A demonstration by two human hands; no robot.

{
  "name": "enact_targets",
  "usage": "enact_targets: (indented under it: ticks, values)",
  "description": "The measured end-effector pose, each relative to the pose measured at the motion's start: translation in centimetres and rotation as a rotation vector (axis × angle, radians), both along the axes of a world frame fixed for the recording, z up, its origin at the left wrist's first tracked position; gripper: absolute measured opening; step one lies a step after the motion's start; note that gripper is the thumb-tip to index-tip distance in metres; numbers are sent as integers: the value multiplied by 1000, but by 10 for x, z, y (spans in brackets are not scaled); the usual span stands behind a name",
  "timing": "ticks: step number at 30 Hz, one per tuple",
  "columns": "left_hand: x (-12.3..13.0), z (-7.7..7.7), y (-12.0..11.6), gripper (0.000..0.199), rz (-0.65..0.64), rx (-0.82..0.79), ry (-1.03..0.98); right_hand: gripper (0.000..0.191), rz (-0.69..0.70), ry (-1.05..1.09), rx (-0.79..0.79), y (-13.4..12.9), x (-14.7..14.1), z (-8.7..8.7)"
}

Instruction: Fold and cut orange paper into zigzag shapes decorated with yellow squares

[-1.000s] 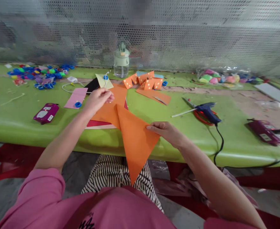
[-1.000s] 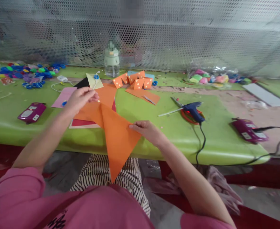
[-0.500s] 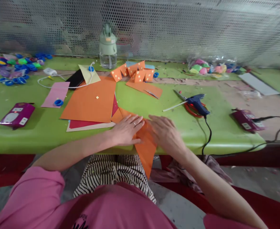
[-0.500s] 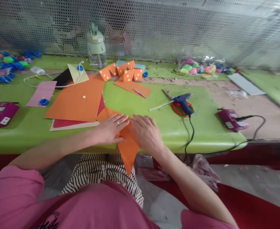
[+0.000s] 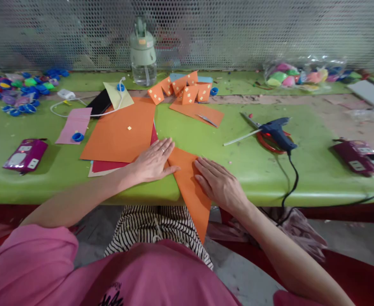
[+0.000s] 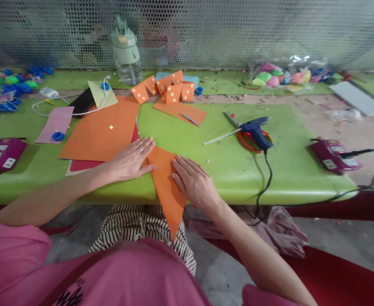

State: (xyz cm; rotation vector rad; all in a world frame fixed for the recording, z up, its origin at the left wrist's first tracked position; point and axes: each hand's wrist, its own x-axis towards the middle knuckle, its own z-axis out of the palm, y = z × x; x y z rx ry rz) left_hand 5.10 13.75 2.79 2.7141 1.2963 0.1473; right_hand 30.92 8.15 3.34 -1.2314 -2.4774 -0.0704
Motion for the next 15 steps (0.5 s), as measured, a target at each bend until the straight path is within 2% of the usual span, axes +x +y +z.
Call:
enact_targets:
  ticks: [5,9,12,15]
  values:
    - [0,7,-5,88,22,55,50,52,-13,-68,-30,3,-22,5]
    - [0,10,-9,86,27,88,79,64,-42,-86,-40,1,-38,1]
    - [-1,10,-9,87,19,99,93,68,-104,-80,-14,-8,-27,-4]
    - [-1,9,-9,86,15,116,82,73,-164,-78,2,-22,-1,-8]
